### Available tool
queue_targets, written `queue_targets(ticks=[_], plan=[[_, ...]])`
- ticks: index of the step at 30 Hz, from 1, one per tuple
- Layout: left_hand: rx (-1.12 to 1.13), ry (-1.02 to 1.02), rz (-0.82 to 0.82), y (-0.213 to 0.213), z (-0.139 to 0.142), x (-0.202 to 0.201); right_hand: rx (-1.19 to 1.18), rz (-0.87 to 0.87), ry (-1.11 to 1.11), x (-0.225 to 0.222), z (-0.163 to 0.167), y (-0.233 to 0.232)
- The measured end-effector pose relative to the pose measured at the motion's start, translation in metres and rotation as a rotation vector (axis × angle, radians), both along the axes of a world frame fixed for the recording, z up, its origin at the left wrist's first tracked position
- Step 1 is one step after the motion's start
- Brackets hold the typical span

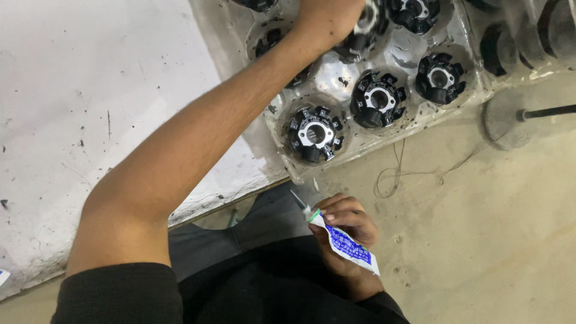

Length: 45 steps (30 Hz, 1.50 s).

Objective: The person holds a rotor component in one hand and a glue tube in the other, squeezing adhesive onto the magnet pads of the part. They rotate the part to reach each pad, then place the finished part into a plastic tray and pick up the next one, repeating the process for a series of parts.

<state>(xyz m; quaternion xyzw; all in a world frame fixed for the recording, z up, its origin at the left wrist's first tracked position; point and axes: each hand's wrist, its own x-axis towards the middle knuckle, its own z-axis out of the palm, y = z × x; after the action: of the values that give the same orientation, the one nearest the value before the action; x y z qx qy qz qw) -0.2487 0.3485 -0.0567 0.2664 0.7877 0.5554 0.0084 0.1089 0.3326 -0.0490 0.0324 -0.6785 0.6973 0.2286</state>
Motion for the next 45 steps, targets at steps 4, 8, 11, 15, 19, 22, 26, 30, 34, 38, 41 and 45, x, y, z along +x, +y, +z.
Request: queue_targets(ticks=[4,8,11,15,19,22,26,30,34,38,41,45], plan=[[-0.246,0.286,-0.085,0.001,0.010,0.002,0.002,-0.003,-0.058,-0.004,-0.002,0.008],[-0.260,0.549,-0.075,-0.034,0.049,0.028,-0.095,0.012,-0.061,-0.008,-0.013,0.012],[-0.033,0.669,-0.095,-0.086,0.073,0.052,-0.219,0.035,0.082,-0.011,-0.022,0.015],[0.126,0.380,-0.129,-0.148,0.080,0.094,-0.417,0.079,0.266,-0.005,-0.026,0.015],[0.155,0.217,-0.065,-0.182,0.070,0.145,-0.375,0.033,0.294,-0.005,-0.034,0.005],[0.170,0.101,0.000,-0.201,0.066,0.202,-0.444,-0.064,0.342,-0.006,-0.046,-0.015],[0.115,0.150,-0.087,-0.218,0.061,0.256,-0.653,-0.011,0.261,0.013,-0.047,-0.036],[0.309,-0.002,-0.105,-0.215,0.050,0.291,-0.676,0.050,0.207,0.017,-0.040,-0.061],[0.528,-0.098,-0.022,-0.211,0.034,0.312,-0.566,0.090,0.147,0.013,-0.031,-0.082],[0.456,0.034,0.140,-0.216,0.023,0.322,-0.595,0.217,0.037,0.011,-0.025,-0.091],[0.531,0.036,0.212,-0.220,0.019,0.325,-0.645,0.246,-0.041,0.009,-0.022,-0.096],[0.530,0.060,0.293,-0.232,0.024,0.326,-0.617,0.211,-0.039,0.004,-0.016,-0.096]])
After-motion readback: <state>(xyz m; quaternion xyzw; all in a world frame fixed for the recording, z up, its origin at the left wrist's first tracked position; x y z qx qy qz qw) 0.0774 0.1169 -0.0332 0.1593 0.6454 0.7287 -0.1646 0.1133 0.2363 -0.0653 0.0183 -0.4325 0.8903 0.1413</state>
